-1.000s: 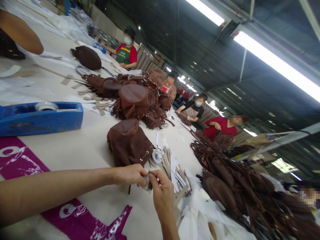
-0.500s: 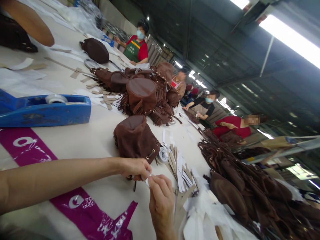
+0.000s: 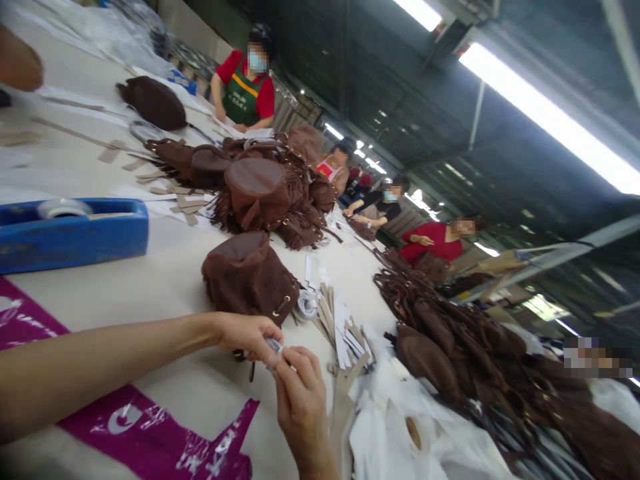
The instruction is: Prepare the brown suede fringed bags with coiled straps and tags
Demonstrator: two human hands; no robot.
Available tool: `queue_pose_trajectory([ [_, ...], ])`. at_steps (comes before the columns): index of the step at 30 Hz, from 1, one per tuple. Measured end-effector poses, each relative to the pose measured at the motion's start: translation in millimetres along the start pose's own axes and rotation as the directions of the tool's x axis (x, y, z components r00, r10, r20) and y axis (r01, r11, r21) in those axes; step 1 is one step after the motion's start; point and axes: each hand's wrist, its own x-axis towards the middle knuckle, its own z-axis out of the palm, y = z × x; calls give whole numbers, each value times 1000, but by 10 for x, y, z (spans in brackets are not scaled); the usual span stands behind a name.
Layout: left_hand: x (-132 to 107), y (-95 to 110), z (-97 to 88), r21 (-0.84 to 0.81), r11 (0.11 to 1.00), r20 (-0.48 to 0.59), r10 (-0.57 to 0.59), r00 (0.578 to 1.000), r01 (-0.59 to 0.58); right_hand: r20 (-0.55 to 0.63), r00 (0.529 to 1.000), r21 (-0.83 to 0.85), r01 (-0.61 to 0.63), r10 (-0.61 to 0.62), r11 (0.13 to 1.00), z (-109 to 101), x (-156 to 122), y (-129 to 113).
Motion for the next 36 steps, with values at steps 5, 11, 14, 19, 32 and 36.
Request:
queue_pose_trajectory([
  [5,-23,-16,96,206,977,-96,72,993,-51,-46,999,-125,-19,14,992,7,109,-145],
  [11,166,-96,82,182,983,-165,55,985,-25,174,984,-460,45,41,887,-32,149,30],
  [14,96,-25,206,63,996,-171,77,982,-67,161,986,-425,37,35,904,-97,141,-14],
  [19,138,26,264,-109,993,-148,18,989,-34,104,994,-246,35,-10,969,-157,87,100],
  [32,201,-43,258,-132,989,-148,-86,985,67,186,970,-298,205,-153,932,-169,42,241],
  [36,198,-32,272,-157,985,-126,-91,988,71,201,964,-323,232,-173,917,-172,104,237],
])
